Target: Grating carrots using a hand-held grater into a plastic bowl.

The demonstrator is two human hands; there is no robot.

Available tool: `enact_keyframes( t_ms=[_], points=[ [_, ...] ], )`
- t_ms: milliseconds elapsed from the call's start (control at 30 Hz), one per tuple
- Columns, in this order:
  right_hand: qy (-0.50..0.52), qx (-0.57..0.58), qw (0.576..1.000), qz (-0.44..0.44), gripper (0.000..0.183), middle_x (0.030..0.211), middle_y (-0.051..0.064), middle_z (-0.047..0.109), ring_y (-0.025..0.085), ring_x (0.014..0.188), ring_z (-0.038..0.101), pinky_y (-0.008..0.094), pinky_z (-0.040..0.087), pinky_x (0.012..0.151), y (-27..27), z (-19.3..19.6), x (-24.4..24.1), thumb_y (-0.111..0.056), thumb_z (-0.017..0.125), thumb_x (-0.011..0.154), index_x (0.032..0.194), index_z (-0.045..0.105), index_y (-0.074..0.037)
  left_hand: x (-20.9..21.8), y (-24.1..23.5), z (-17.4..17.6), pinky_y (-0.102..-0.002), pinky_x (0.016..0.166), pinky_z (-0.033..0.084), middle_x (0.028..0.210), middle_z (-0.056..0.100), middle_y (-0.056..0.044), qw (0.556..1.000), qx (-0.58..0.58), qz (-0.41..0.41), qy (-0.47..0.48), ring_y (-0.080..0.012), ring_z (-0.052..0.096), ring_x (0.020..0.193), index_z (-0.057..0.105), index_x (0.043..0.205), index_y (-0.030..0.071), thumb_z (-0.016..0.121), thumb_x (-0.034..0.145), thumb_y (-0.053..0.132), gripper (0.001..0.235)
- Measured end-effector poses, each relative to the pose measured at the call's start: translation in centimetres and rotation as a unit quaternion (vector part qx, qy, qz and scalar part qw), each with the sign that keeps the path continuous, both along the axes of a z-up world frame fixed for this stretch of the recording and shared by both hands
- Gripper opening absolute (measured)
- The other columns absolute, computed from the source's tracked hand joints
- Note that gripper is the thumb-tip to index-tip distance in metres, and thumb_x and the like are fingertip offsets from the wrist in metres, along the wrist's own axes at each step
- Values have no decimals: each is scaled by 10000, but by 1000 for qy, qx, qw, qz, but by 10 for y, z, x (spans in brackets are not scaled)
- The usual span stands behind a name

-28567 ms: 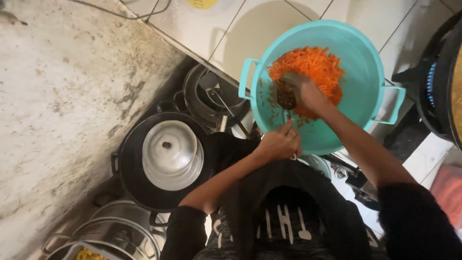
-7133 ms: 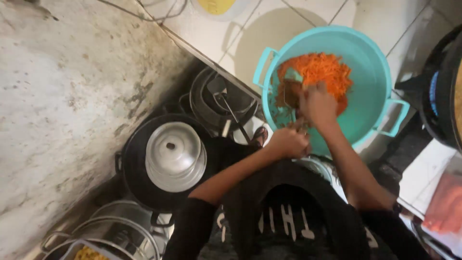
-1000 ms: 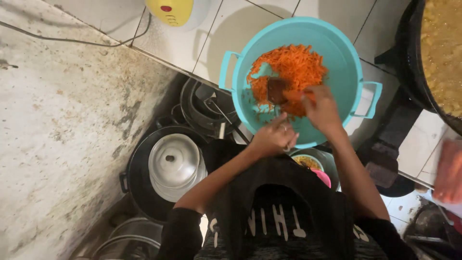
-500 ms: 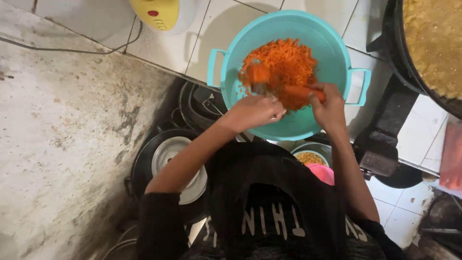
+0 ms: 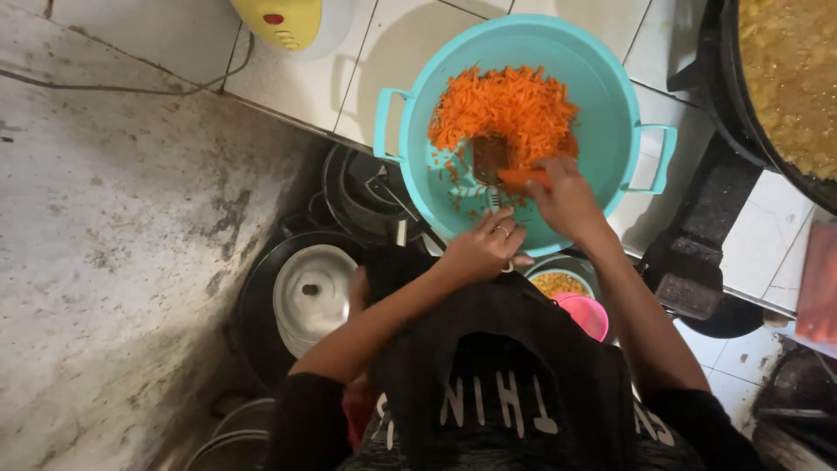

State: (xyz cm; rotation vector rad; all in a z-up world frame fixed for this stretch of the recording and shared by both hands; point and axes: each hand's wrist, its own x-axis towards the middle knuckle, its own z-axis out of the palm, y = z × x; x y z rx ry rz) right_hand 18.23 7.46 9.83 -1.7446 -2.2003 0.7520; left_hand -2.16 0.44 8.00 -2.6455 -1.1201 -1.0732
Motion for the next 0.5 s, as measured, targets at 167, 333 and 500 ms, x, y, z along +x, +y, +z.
enact_keyframes(
  t_ms=[167, 333, 500],
  points=[
    [-86, 8, 996, 22, 349, 1176, 251, 515, 577, 863, 665, 632, 593, 664, 6, 0, -41, -257, 664, 961, 1170, 573, 8, 1, 1, 9, -470, 837, 622, 826, 669, -86, 1000, -10, 5, 5, -320, 715, 1010, 696, 845, 125, 565, 957, 259, 219],
    [-177, 19, 984, 19, 383, 1299, 245, 441, 552, 844, 688, 624, 610, 695, 64, -70, -51, -289, 633, 1024, 1224, 494, 7, 5, -8, -4, -514, 881, 608, 818, 692, -74, 996, -82, -6, 22, -323, 713, 1038, 710, 812, 147, 640, 836, 204, 93],
    [-121, -42, 988, 90, 431, 1252, 193, 471, 561, 876, 666, 664, 571, 760, 59, -26, -31, -390, 634, 992, 1280, 569, -77, 11, -12, -2, -512, 964, 587, 869, 730, -78, 989, -134, 44, 41, -315, 710, 1094, 724, 887, 157, 644, 853, 187, 92]
  ],
)
